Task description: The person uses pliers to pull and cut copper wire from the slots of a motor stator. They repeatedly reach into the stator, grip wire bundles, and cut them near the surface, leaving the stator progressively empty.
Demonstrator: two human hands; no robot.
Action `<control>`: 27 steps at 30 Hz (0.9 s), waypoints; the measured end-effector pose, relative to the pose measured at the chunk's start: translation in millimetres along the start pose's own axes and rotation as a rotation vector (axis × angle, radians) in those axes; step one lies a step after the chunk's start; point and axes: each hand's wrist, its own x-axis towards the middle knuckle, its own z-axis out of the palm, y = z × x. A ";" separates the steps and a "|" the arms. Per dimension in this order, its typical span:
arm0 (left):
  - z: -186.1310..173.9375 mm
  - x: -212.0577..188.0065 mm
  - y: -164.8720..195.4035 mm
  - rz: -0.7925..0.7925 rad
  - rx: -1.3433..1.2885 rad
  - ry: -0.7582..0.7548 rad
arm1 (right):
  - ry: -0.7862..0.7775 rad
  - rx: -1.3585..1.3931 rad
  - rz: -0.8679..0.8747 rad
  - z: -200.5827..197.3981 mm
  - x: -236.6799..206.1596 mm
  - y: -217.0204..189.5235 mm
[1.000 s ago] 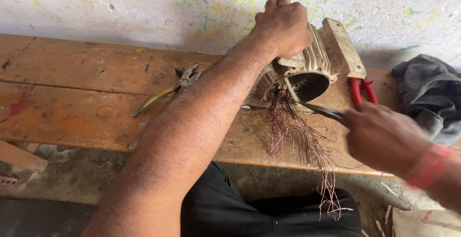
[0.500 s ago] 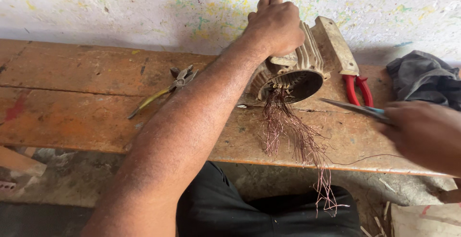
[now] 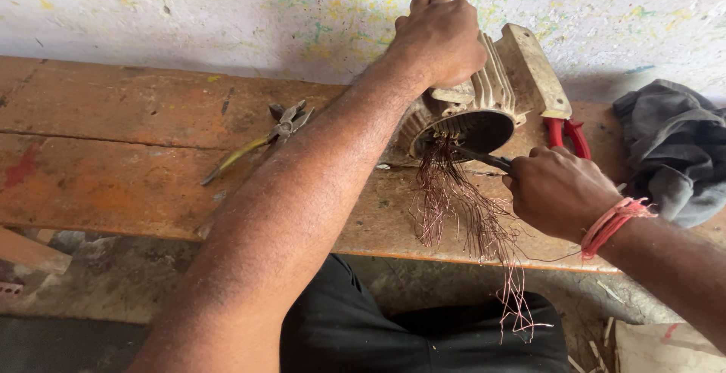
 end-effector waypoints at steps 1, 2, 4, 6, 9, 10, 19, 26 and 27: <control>-0.1 -0.3 0.2 -0.002 -0.007 0.009 | -0.016 0.005 0.007 3.0 1.4 0.6; -0.5 -0.5 0.3 -0.002 -0.014 0.019 | -0.031 0.010 0.015 5.6 2.6 0.8; -1.4 -1.3 0.4 -0.006 -0.017 0.009 | -0.042 0.032 0.009 8.8 3.6 2.0; -2.6 -2.0 0.7 -0.016 -0.008 -0.028 | -0.032 0.066 -0.023 9.0 3.9 4.1; -4.2 -3.0 2.2 0.000 -0.003 0.010 | -0.088 0.331 0.055 6.1 5.9 8.5; -4.4 -2.1 3.8 -0.018 -0.007 -0.007 | -0.116 0.365 0.100 5.1 7.6 10.3; -4.8 -3.6 3.4 -0.035 -0.007 -0.004 | -0.102 0.793 0.198 27.3 33.6 16.1; -5.9 -2.1 3.2 -0.046 -0.004 -0.043 | -0.136 0.608 0.130 33.2 33.2 34.6; -5.7 -1.9 2.9 -0.045 0.004 -0.038 | -0.115 0.504 0.117 32.8 30.2 35.8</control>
